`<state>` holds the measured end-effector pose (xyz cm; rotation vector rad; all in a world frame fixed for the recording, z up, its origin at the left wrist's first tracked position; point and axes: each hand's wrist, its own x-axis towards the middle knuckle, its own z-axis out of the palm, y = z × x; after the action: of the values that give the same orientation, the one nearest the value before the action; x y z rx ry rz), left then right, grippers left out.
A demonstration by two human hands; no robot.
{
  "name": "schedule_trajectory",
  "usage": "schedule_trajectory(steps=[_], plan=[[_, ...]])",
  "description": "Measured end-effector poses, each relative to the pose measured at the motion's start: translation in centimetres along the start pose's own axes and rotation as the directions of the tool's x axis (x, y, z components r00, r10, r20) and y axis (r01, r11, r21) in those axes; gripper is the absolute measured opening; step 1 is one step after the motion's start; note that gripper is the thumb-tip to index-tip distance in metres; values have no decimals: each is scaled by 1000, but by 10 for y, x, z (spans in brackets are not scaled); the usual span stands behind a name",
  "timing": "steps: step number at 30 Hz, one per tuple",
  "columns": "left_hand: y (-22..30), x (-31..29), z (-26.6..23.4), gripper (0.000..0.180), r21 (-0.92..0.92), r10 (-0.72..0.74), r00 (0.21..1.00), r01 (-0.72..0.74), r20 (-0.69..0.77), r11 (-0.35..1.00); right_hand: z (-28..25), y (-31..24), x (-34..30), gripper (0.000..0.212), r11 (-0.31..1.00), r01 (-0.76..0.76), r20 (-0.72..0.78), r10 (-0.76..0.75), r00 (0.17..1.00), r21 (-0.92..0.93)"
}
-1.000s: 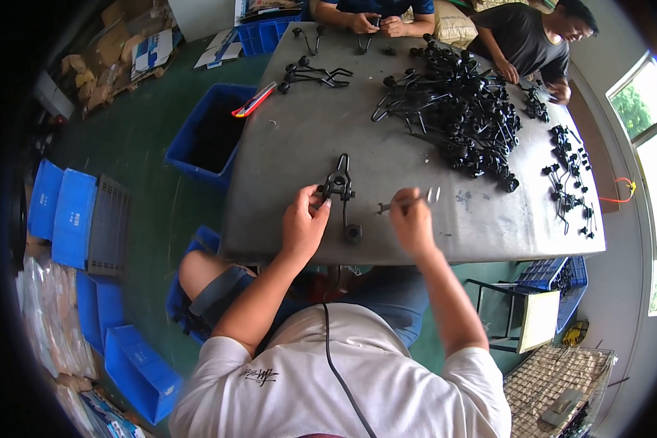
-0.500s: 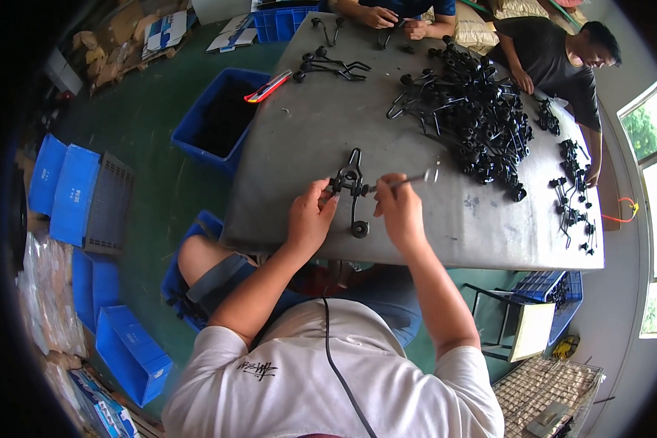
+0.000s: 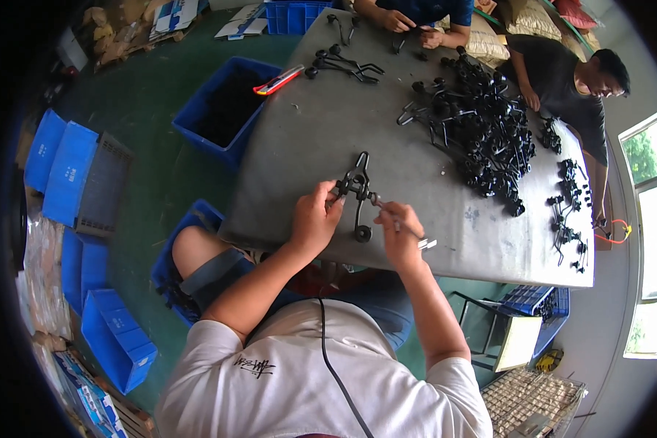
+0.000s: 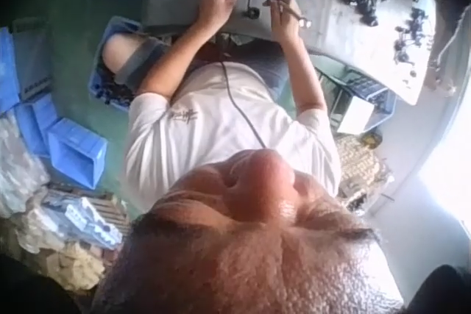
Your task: Assembling small black mechanical components at a workshop table.
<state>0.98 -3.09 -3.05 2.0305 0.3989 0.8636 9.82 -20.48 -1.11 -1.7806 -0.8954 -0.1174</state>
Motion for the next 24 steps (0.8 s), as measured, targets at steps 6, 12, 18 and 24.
schedule_trajectory(steps=[6,12,18,24], plan=[[1,1,-1,35,53,1,1000,-1,0,999,2,-6,5,30,898,347,151,-316,937,-271],[0,-1,-2,36,62,31,999,-29,-35,998,5,-1,6,26,895,345,202,-297,933,-281],[-2,3,0,38,12,17,1000,-18,19,1000,4,-23,42,12,891,-423,95,412,906,164],[-5,2,1,39,80,2,999,-5,39,997,-5,11,96,30,812,-564,307,503,808,154]])
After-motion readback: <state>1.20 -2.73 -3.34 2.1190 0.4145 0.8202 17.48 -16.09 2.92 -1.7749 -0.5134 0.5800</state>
